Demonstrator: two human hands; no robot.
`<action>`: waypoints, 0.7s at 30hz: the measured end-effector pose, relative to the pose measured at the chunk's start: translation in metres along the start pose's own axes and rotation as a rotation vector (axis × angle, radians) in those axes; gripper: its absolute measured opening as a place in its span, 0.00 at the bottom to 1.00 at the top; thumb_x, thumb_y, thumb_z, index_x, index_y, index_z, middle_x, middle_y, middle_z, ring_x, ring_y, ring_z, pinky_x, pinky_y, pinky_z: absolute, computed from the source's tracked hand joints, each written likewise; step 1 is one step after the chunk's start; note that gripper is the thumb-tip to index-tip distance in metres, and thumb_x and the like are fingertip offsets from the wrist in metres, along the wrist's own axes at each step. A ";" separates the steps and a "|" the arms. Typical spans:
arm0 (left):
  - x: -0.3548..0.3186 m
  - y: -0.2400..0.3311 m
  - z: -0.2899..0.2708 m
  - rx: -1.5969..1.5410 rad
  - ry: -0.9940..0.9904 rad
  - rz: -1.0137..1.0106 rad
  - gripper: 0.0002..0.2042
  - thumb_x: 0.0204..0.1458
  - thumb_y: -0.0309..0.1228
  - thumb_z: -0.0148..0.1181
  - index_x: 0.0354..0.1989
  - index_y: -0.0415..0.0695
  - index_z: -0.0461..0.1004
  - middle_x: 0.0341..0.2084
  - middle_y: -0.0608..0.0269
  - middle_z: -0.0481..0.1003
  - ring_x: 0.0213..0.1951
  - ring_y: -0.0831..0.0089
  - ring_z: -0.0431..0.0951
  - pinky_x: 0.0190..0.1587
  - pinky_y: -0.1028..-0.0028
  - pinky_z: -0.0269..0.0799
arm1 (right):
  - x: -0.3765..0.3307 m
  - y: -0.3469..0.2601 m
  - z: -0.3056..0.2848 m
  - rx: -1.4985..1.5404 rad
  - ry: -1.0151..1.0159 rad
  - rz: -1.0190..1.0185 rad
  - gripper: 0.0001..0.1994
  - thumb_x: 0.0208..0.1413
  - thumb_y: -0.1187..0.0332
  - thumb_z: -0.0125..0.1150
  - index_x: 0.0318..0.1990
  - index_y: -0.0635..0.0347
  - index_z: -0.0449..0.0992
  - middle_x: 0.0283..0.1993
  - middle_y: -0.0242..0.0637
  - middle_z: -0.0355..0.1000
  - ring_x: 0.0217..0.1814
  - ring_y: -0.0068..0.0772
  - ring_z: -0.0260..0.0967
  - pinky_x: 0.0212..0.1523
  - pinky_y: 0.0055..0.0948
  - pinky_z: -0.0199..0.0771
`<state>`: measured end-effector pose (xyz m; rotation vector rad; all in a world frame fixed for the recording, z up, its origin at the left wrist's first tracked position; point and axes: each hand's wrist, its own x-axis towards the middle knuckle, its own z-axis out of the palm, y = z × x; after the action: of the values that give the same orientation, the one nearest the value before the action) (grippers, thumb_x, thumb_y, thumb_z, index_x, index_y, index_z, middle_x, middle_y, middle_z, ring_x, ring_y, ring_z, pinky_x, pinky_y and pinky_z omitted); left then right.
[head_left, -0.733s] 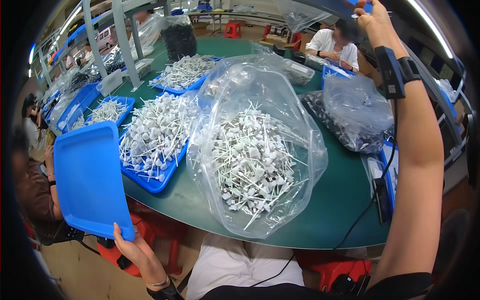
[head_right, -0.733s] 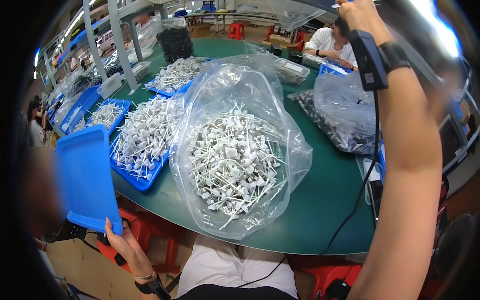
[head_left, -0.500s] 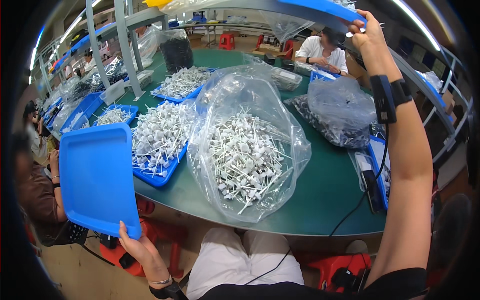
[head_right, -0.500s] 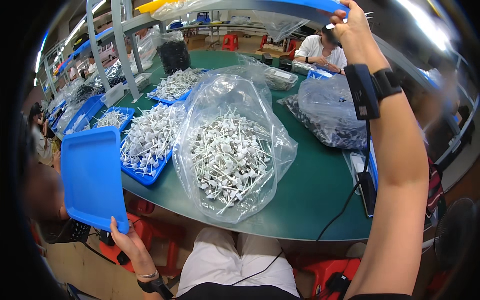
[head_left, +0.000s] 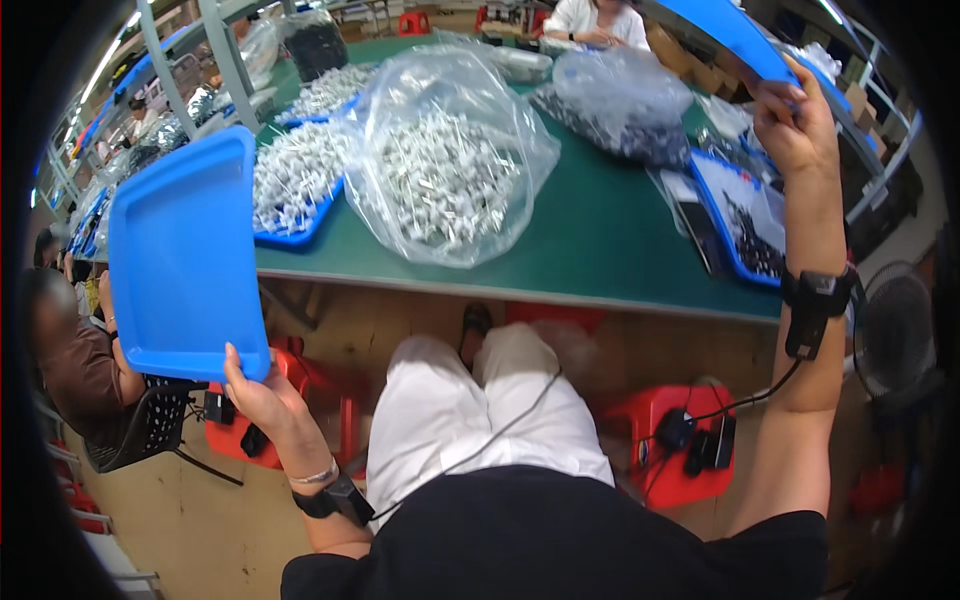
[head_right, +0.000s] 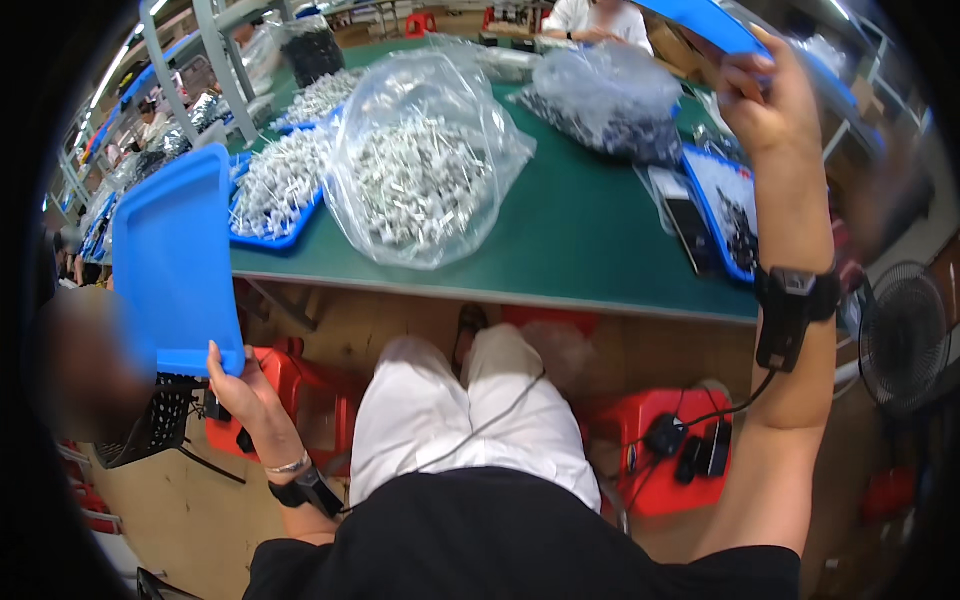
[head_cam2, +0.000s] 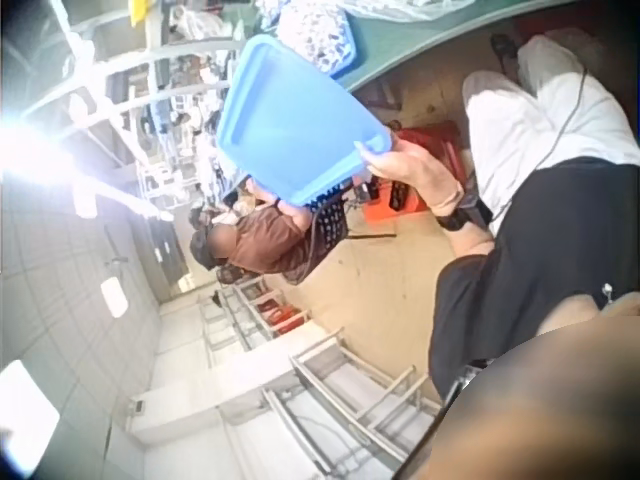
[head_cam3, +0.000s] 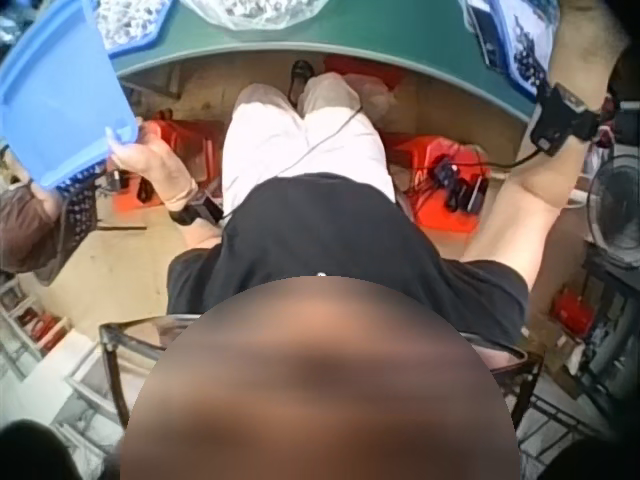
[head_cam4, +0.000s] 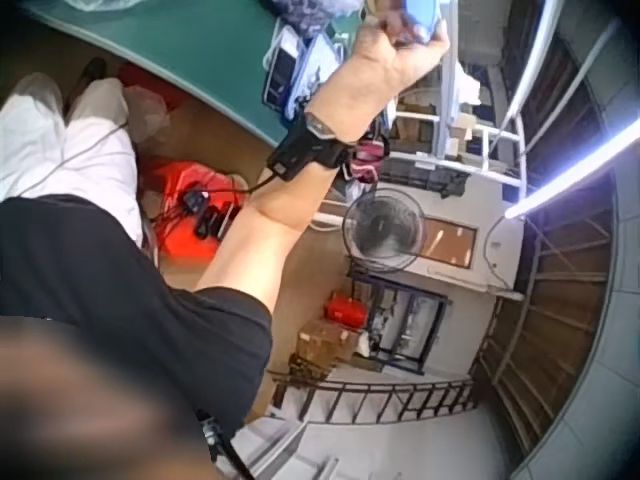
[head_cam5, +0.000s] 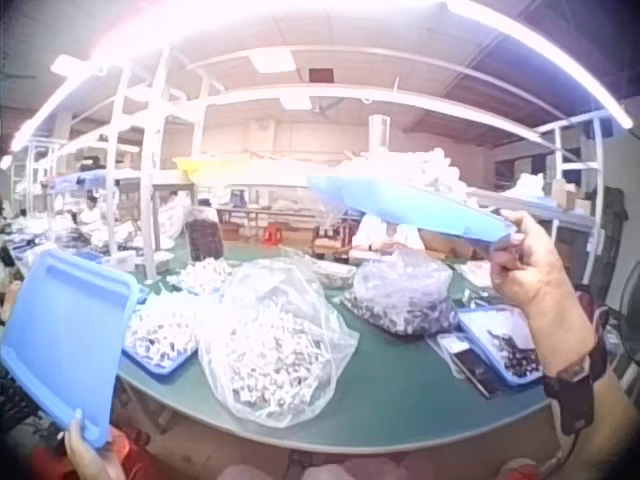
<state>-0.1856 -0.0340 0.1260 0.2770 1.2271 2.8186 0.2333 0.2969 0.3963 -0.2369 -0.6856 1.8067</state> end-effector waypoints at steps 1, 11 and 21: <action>-0.005 0.005 0.004 -0.016 -0.001 0.005 0.11 0.62 0.34 0.55 0.45 0.39 0.72 0.37 0.64 0.72 0.35 0.74 0.70 0.33 0.72 0.66 | -0.021 -0.005 -0.014 -0.008 0.011 -0.001 0.19 0.60 0.73 0.57 0.56 0.72 0.63 0.62 0.65 0.63 0.18 0.13 0.61 0.13 0.12 0.50; -0.030 0.009 -0.005 -0.054 -0.065 -0.033 0.10 0.60 0.32 0.58 0.44 0.39 0.72 0.37 0.62 0.73 0.36 0.73 0.72 0.32 0.73 0.70 | -0.201 0.001 -0.171 -0.130 0.123 -0.113 0.06 0.61 0.69 0.59 0.35 0.61 0.71 0.25 0.30 0.71 0.11 0.13 0.53 0.08 0.15 0.46; -0.037 0.007 -0.006 -0.050 -0.065 -0.019 0.12 0.61 0.33 0.56 0.47 0.39 0.71 0.38 0.62 0.75 0.37 0.72 0.74 0.33 0.72 0.68 | -0.226 0.087 -0.224 -0.173 0.334 -0.089 0.06 0.59 0.70 0.62 0.40 0.58 0.71 0.34 0.30 0.73 0.11 0.11 0.50 0.09 0.13 0.43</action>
<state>-0.1505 -0.0469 0.1219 0.3492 1.1390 2.7957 0.3495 0.1459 0.1266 -0.6004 -0.6026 1.5745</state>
